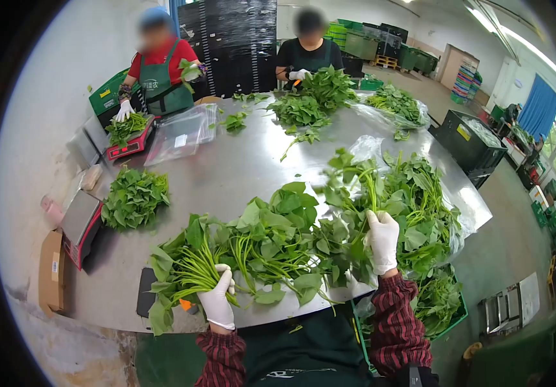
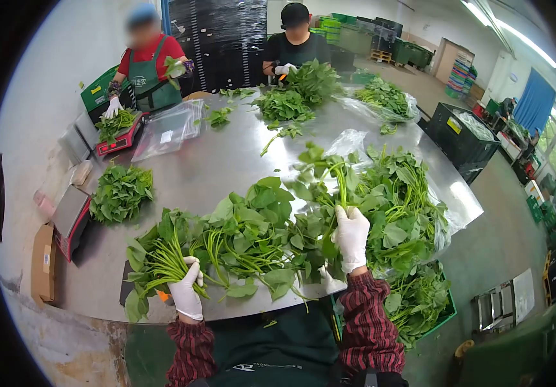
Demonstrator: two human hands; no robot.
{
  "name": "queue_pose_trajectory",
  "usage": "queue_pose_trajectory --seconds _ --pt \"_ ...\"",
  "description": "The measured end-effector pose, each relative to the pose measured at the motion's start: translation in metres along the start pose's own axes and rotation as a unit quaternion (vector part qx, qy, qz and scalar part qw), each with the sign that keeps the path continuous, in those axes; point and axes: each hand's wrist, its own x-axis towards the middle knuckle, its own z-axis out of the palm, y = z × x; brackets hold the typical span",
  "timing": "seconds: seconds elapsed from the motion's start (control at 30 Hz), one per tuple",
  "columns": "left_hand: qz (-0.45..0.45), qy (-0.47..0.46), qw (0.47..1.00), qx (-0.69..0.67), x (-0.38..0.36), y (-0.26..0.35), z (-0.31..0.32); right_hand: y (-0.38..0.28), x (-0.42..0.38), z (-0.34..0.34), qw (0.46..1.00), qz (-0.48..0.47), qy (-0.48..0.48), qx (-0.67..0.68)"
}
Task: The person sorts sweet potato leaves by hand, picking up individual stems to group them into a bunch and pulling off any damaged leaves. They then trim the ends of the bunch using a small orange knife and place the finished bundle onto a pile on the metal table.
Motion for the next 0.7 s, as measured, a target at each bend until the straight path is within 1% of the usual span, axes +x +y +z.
queue_pose_trajectory --seconds 0.07,0.13,0.2,0.23,0.27,0.3,0.33,0.4,0.43,0.47,0.5,0.53,0.6,0.67,0.7 --pt "-0.008 -0.002 1.000 -0.001 -0.001 -0.002 0.003 -0.007 -0.002 -0.001 0.999 0.010 0.022 0.040" --pt "-0.017 -0.001 1.000 0.000 -0.002 -0.002 0.004 -0.006 -0.004 -0.006 0.999 0.012 0.022 0.024" --pt "-0.015 -0.005 1.000 -0.001 -0.002 -0.001 0.003 0.012 0.006 -0.020 0.994 0.042 0.032 -0.092" --pt "-0.015 -0.003 1.000 0.001 -0.003 -0.001 0.002 0.029 0.017 -0.028 0.980 0.067 0.040 -0.183" --pt "-0.014 -0.001 1.000 0.003 -0.003 -0.001 0.001 0.033 0.018 -0.030 0.941 0.023 0.097 -0.324" --pt "-0.012 0.001 1.000 0.004 -0.002 -0.001 0.001 0.037 0.015 -0.029 0.913 -0.056 0.149 -0.375" --pt "-0.011 0.003 1.000 0.004 -0.002 -0.001 0.000 0.042 0.013 -0.028 0.875 -0.134 0.200 -0.420" --pt "-0.012 0.002 1.000 0.007 -0.003 -0.001 0.000 0.032 0.004 -0.013 0.901 -0.194 0.115 -0.370" --pt "-0.012 0.003 1.000 0.007 -0.004 -0.003 0.000 0.035 0.001 0.000 0.915 -0.203 0.053 -0.344" --pt "-0.017 -0.003 1.000 0.004 -0.005 -0.004 0.001 0.038 -0.003 0.014 0.910 -0.216 -0.014 -0.354" --pt "-0.021 -0.009 1.000 0.002 -0.006 -0.005 0.002 0.045 -0.004 0.030 0.903 -0.227 -0.061 -0.359" --pt "-0.020 -0.009 1.000 0.002 -0.007 -0.005 0.004 0.057 -0.002 0.046 0.895 -0.204 -0.103 -0.383" --pt "-0.026 -0.028 0.999 0.008 -0.012 -0.004 0.006 0.078 0.001 0.073 0.865 -0.201 -0.094 -0.450" --pt "-0.029 -0.029 0.999 0.007 -0.014 -0.006 0.004 0.105 0.013 0.086 0.845 -0.167 -0.112 -0.495" --pt "-0.032 -0.024 0.999 0.012 -0.016 -0.006 0.003 0.114 0.019 0.090 0.847 -0.128 -0.144 -0.496"
